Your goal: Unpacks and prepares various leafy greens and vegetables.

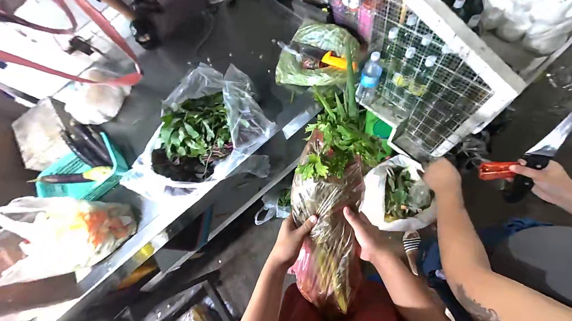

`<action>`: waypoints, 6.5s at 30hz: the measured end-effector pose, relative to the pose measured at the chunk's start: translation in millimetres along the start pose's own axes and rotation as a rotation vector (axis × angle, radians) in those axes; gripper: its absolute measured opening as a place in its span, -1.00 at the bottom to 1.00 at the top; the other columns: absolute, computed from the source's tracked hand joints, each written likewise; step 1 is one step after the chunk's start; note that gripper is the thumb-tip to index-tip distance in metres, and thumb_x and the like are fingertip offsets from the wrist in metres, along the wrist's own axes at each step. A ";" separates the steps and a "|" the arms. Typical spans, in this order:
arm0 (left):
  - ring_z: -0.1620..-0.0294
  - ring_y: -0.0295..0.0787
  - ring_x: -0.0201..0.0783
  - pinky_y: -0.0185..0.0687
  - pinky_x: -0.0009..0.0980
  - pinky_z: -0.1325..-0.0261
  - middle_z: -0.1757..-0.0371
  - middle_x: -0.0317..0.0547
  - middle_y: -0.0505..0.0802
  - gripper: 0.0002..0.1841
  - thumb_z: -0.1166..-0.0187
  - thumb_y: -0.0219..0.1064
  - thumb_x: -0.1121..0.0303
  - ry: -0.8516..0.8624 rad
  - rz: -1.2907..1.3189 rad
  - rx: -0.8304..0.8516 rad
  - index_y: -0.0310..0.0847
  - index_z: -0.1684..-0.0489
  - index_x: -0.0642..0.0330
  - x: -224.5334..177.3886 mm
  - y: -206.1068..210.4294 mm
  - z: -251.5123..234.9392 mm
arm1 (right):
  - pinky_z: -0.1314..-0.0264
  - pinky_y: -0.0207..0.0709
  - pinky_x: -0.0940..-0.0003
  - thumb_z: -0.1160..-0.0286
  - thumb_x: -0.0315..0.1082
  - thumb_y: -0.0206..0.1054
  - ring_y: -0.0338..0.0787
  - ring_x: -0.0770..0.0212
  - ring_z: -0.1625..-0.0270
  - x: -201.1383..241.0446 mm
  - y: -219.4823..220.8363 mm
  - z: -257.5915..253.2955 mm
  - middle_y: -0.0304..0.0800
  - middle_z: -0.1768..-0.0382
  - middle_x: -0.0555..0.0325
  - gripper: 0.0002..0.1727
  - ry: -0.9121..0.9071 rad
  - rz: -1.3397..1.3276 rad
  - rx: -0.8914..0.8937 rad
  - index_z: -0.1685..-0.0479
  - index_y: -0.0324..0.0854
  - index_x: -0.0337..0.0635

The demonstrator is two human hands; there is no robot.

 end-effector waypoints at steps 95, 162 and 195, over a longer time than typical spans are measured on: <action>-0.42 0.70 -0.08 0.68 -0.04 -0.43 -0.51 0.15 0.66 -0.12 -0.74 -0.30 -0.31 -0.014 0.421 -0.063 -0.19 -0.87 0.19 12.3 -30.5 -99.9 | -0.59 0.52 0.18 -0.49 -0.10 0.47 0.62 0.15 -0.51 64.5 86.0 -131.9 0.56 -0.50 -0.16 -0.15 -0.246 0.661 -0.045 -0.73 0.20 -0.27; -0.35 0.68 0.34 0.45 0.43 -0.34 -0.22 0.33 0.79 -0.63 -0.75 0.22 0.18 -0.082 -1.019 -0.118 0.67 -0.26 0.29 -307.5 -160.9 -499.0 | 0.45 0.70 0.31 -0.91 -0.10 -0.19 0.72 0.26 0.52 304.9 93.8 -413.4 0.68 0.36 0.11 -0.49 -0.037 0.950 0.066 -0.63 0.24 -0.19; 0.12 0.75 -0.29 0.69 -0.34 -0.04 0.03 0.13 0.81 -0.82 -0.59 0.35 0.52 0.343 -0.468 -0.556 0.69 0.00 0.49 -294.3 -175.0 -425.5 | 0.47 0.75 0.34 -0.95 -0.08 -0.19 0.74 0.26 0.61 319.6 150.4 -425.1 0.64 0.55 0.13 -0.56 -0.188 0.803 0.131 -0.21 0.45 -0.24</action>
Point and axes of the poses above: each hand's wrist, its own z-axis away from the middle knuckle, its own y-axis out of the palm, x = y × z, the point moved 1 cm from there along -z, towards the middle knuckle
